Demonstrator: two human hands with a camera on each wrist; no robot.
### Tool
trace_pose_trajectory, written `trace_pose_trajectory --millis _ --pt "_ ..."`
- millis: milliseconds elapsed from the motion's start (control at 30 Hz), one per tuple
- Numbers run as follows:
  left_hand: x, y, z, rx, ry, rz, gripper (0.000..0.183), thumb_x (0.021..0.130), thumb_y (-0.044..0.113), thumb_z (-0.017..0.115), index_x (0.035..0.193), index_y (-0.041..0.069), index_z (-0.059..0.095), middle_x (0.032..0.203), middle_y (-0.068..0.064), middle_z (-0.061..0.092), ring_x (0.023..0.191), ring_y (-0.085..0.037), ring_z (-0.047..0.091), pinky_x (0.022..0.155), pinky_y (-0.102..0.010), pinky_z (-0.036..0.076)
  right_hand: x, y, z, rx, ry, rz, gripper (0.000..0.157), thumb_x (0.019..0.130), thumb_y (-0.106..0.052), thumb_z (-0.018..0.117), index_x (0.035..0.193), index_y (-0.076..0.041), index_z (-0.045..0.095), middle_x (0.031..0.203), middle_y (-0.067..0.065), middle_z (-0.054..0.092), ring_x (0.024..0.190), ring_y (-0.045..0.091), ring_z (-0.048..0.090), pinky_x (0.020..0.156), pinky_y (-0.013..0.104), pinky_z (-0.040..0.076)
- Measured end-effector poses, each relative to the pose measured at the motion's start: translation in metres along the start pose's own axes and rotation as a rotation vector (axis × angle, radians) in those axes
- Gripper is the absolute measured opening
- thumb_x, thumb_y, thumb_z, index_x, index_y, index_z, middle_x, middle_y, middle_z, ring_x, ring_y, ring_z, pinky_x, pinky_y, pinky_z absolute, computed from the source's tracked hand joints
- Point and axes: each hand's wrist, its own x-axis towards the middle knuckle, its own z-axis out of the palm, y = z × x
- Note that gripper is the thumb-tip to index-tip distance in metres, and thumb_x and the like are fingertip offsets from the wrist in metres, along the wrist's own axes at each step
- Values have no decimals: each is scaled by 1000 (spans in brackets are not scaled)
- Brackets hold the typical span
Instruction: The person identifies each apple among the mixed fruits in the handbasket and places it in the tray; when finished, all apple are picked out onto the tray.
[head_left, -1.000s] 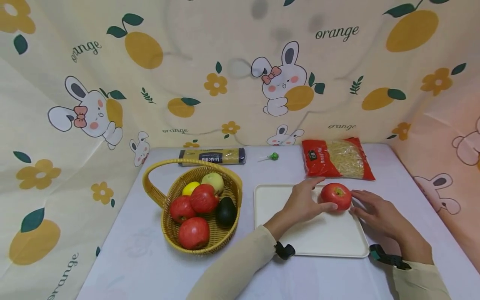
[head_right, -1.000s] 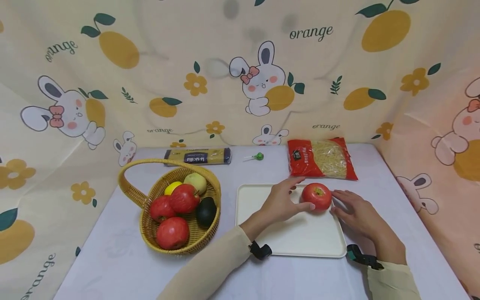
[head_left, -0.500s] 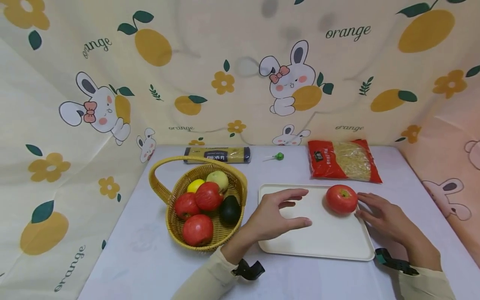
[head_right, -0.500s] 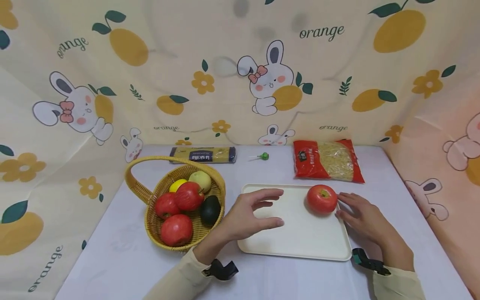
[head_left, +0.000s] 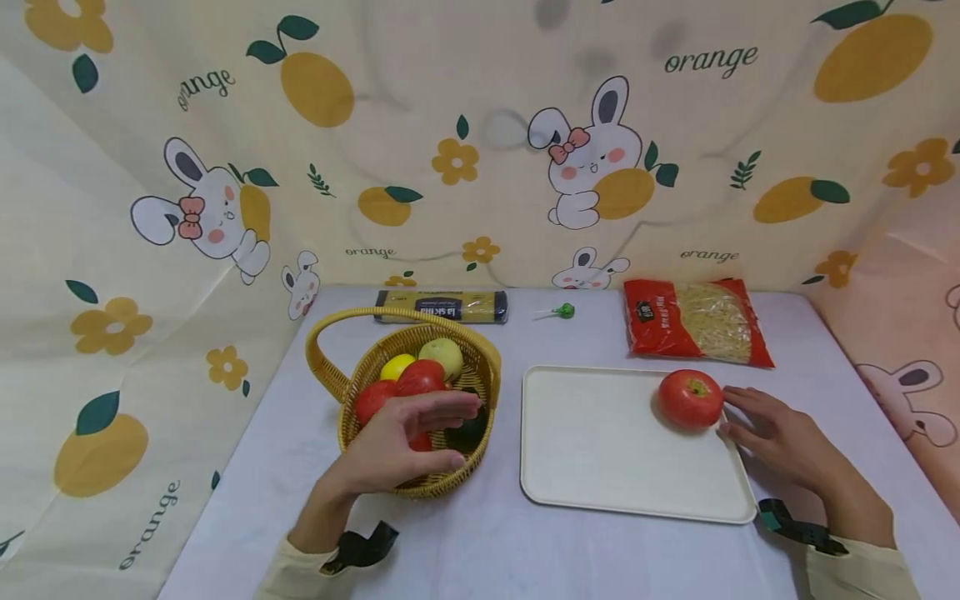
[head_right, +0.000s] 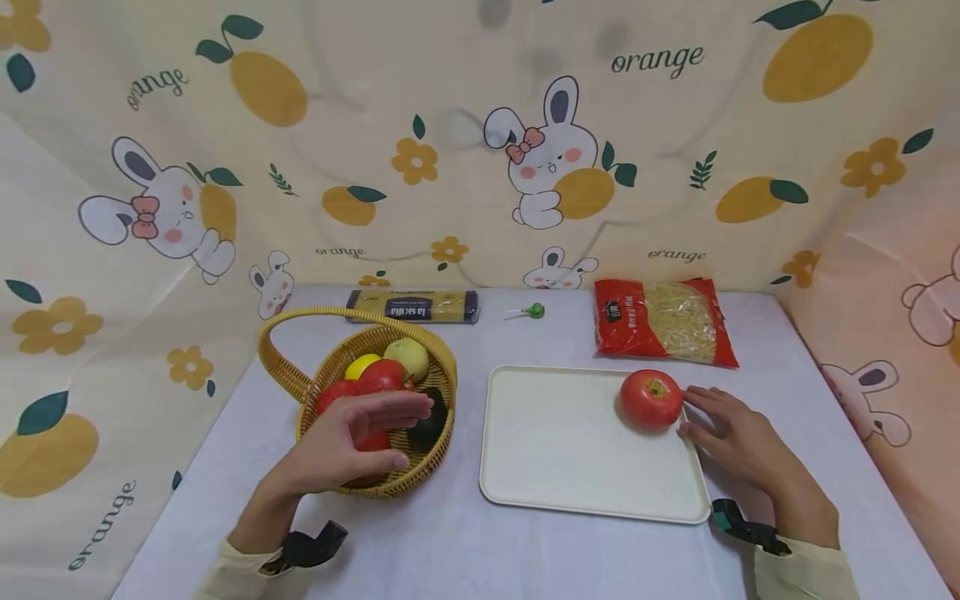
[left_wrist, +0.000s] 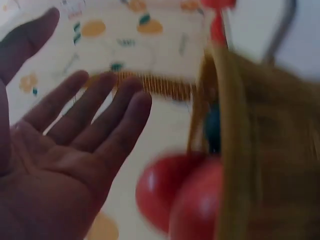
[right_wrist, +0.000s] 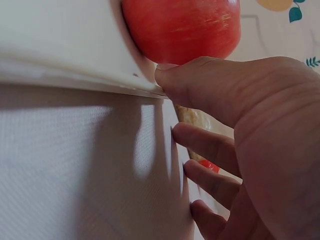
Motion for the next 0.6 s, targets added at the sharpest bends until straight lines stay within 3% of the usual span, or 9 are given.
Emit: trace_pose_trajectory --millis 133,267,433,600 --pt "-23 -8 -27 30 13 -41 64 95 15 87 154 20 63 153 -10 67 141 -25 65 118 -43 54 0 0 -1 10 -21 13 83 101 -48 77 163 -1 47 164 40 41 146 69 37 104 88 38" --pt "-35 -5 -50 61 13 -47 66 96 9 84 157 15 60 157 -16 63 144 -28 63 116 -43 55 -1 1 -2 14 -23 16 83 101 -47 77 163 -1 46 164 40 40 146 69 36 103 88 39" --pt "-33 2 -71 137 40 -45 67 95 8 85 156 9 60 158 -16 63 144 -38 63 113 -51 57 -2 1 -2 14 -23 21 84 101 -47 77 164 -1 45 165 40 39 147 69 36 102 88 39" --pt "-19 9 -77 360 128 -86 67 92 21 91 152 7 64 152 -13 68 139 -40 67 107 -62 58 -2 1 -2 26 -29 34 88 101 -51 76 166 -2 43 167 39 37 148 69 34 102 87 41"
